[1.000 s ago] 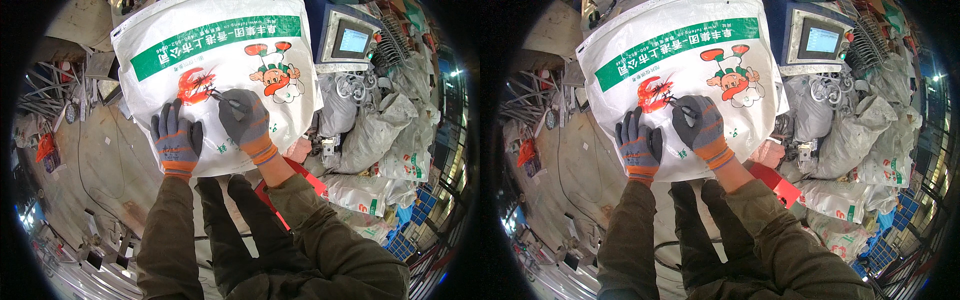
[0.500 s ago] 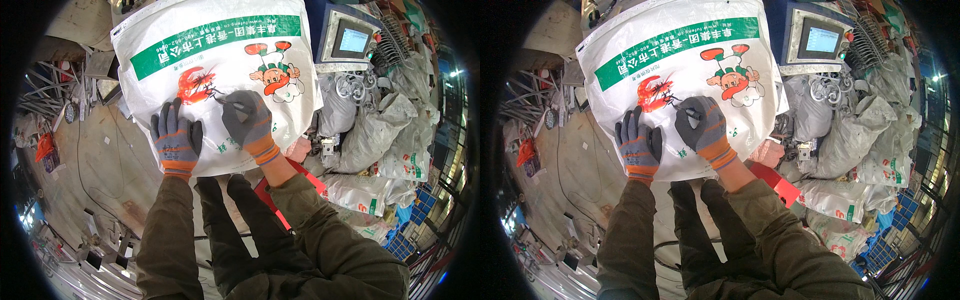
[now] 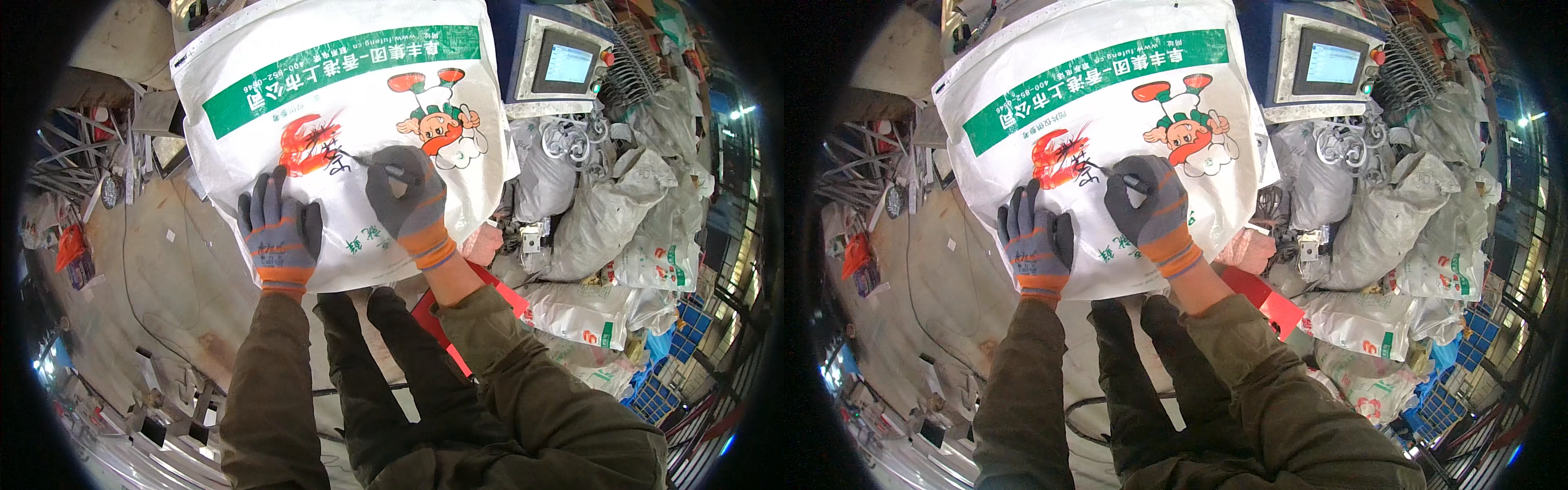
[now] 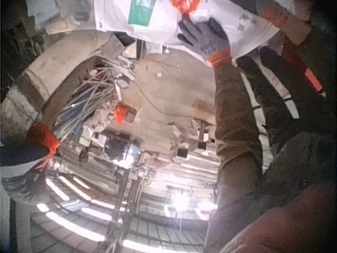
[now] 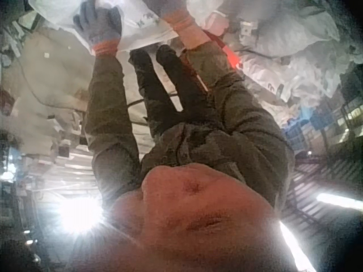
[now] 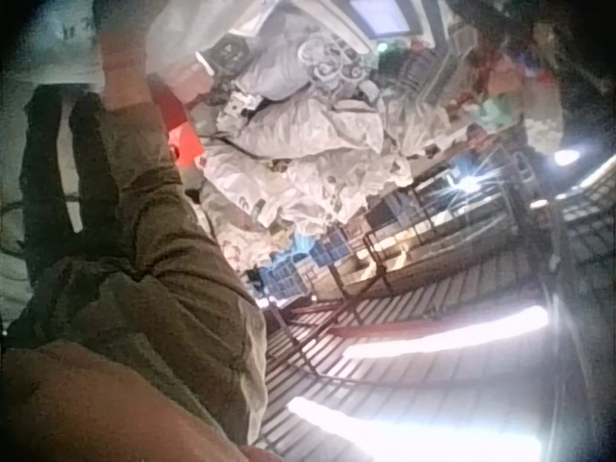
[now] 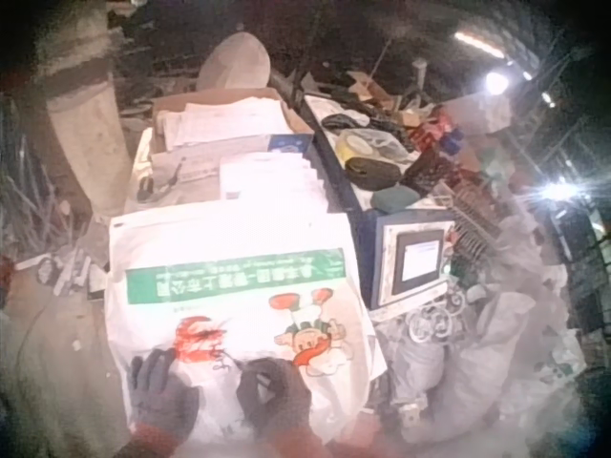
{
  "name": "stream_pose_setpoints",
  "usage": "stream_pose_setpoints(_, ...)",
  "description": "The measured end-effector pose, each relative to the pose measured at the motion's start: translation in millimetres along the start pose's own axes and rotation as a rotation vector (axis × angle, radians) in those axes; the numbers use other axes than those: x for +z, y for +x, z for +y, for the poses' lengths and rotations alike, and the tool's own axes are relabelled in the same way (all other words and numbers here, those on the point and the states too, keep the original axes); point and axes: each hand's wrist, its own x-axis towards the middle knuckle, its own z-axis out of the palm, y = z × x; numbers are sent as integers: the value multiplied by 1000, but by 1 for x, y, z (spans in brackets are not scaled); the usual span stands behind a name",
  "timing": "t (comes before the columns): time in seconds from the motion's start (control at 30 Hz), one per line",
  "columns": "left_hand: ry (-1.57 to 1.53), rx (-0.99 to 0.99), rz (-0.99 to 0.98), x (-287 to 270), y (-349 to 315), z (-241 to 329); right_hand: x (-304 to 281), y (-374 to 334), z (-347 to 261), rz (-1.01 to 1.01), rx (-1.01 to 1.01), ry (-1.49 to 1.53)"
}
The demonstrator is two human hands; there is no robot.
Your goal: The person writes on a white sack with a black marker, then picks up and reviews a printed document, and continues writing on the sack. The person handles the sack and document repeatedly while standing at a cluttered workbench.
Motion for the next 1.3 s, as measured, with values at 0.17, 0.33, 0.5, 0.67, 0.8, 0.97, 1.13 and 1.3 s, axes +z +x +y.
stream_pose_setpoints(0.17, 3, -3, -6, 0, -1, 0, -4, 11, 7, -44, 31, -14)
stream_pose_setpoints(0.33, 16, -14, 5, 5, -1, -2, -8, 13, 9, -62, 9, -57)
stream_pose_setpoints(0.5, 13, -16, 2, 6, -2, -4, -6, 15, 8, -29, 32, -43)
stream_pose_setpoints(0.67, 32, -13, -11, 6, -2, -4, -12, 15, 10, -94, 60, -67)
stream_pose_setpoints(0.8, 23, -8, -10, 5, -1, -4, -10, 15, 9, -72, 69, 0)
stream_pose_setpoints(0.97, 21, -15, -27, 2, -2, -2, -11, 15, 9, -78, 84, 82)
stream_pose_setpoints(1.13, 9, -8, 10, 4, -1, -2, -10, 18, 16, -7, 18, -82)
stream_pose_setpoints(1.3, 14, -10, 8, 6, -2, -3, -4, 20, 21, 42, 7, -78)
